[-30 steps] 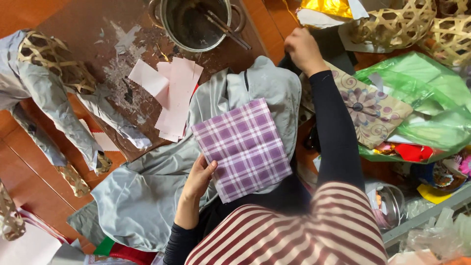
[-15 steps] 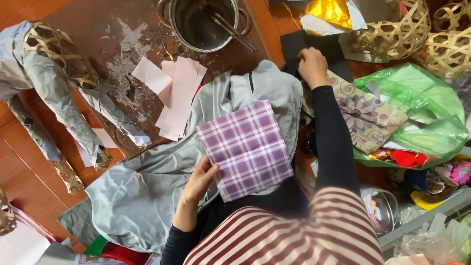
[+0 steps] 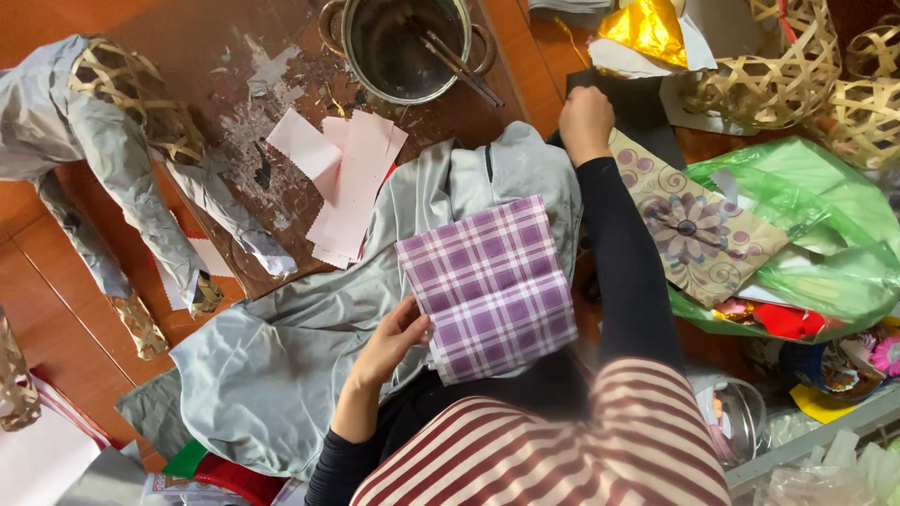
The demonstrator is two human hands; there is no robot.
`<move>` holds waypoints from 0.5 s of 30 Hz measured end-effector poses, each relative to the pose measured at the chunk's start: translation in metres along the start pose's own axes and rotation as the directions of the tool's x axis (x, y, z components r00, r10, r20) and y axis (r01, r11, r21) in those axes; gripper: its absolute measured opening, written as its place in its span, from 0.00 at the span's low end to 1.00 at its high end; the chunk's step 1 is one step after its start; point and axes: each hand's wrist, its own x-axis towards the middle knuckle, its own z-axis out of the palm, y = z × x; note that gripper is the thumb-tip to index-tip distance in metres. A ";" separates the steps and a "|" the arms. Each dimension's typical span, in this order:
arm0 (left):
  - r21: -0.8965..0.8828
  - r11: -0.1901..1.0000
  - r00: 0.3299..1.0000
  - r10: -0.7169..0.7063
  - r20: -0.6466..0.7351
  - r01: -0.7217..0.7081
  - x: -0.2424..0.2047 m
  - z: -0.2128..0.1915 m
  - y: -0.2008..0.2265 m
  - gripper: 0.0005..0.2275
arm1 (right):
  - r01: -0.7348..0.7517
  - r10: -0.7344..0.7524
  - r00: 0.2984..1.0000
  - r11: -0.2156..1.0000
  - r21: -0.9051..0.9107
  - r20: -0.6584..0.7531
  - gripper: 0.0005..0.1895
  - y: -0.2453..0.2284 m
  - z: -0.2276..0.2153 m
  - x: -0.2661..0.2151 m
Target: Applying colored paper and glue to assemble and decorate traditional paper-based animal figures.
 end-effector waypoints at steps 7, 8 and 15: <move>-0.066 0.998 0.999 -0.027 -0.046 0.024 -0.001 -0.007 0.005 0.24 | -0.158 0.149 0.987 0.842 0.515 0.060 0.07 -0.004 -0.035 0.000; -0.083 0.997 0.999 -0.010 -0.045 0.006 -0.001 -0.007 0.002 0.24 | -0.227 0.196 0.974 0.771 0.596 0.117 0.07 -0.005 -0.037 0.001; -0.181 0.977 0.987 0.093 -0.130 -0.116 -0.014 -0.008 -0.005 0.21 | -0.452 0.276 0.891 0.453 0.768 0.361 0.10 -0.009 -0.050 0.009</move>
